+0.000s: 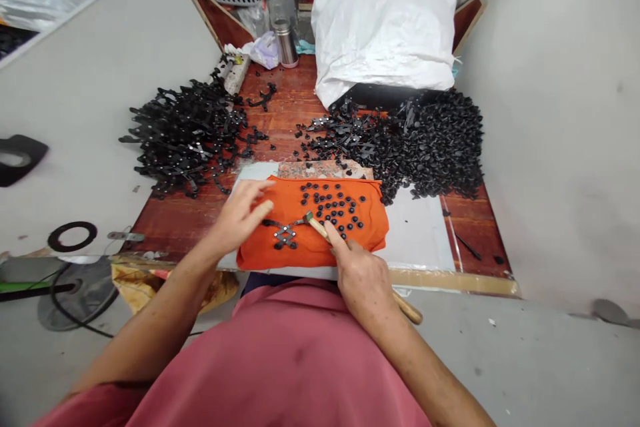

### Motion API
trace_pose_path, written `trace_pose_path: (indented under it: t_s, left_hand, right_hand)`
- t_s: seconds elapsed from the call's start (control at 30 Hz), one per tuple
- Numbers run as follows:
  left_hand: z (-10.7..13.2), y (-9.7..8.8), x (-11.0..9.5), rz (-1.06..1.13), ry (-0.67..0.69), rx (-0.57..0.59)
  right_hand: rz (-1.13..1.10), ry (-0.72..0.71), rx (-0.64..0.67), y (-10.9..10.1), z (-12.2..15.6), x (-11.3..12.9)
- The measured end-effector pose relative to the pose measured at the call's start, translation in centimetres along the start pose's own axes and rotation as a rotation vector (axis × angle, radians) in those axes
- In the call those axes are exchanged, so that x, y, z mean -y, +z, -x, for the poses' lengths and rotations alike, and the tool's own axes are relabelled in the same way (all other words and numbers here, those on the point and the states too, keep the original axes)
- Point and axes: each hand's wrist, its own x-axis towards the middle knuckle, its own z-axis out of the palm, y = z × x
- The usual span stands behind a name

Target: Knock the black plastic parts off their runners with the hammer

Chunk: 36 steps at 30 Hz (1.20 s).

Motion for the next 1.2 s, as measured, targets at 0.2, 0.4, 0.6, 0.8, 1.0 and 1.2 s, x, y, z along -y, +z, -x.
trace_pose_path:
  t_s: [0.2,0.4,0.6,0.8,1.0,1.2]
  left_hand:
    - [4.4,-2.9,0.1,-0.101,-0.322,0.018]
    - [5.6,1.9,-3.0,0.005,-0.231,0.127]
    - [3.5,3.3,-2.4,0.071,-0.272,0.231]
    - [3.9,3.2,-2.5,0.059,-0.243,0.224]
    - [3.1,1.6,-2.6,0.134,-0.179,0.343]
    - [-3.1,-10.7,0.6,-0.184,-0.292,-0.213]
  right_hand:
    - [-0.048,-0.028,-0.071,0.9,0.1,-0.9]
    - [-0.077,-0.031,-0.081,1.1,-0.1,-0.8]
    - [-0.152,-0.044,-0.051,-0.3,0.0,-0.5]
    - [-0.062,-0.031,0.001,-0.5,0.0,0.4]
    - [-0.528,-0.019,-0.169,-0.9,0.9,-2.0]
    - [-0.619,0.332,-0.225,1.6,3.6,-7.8]
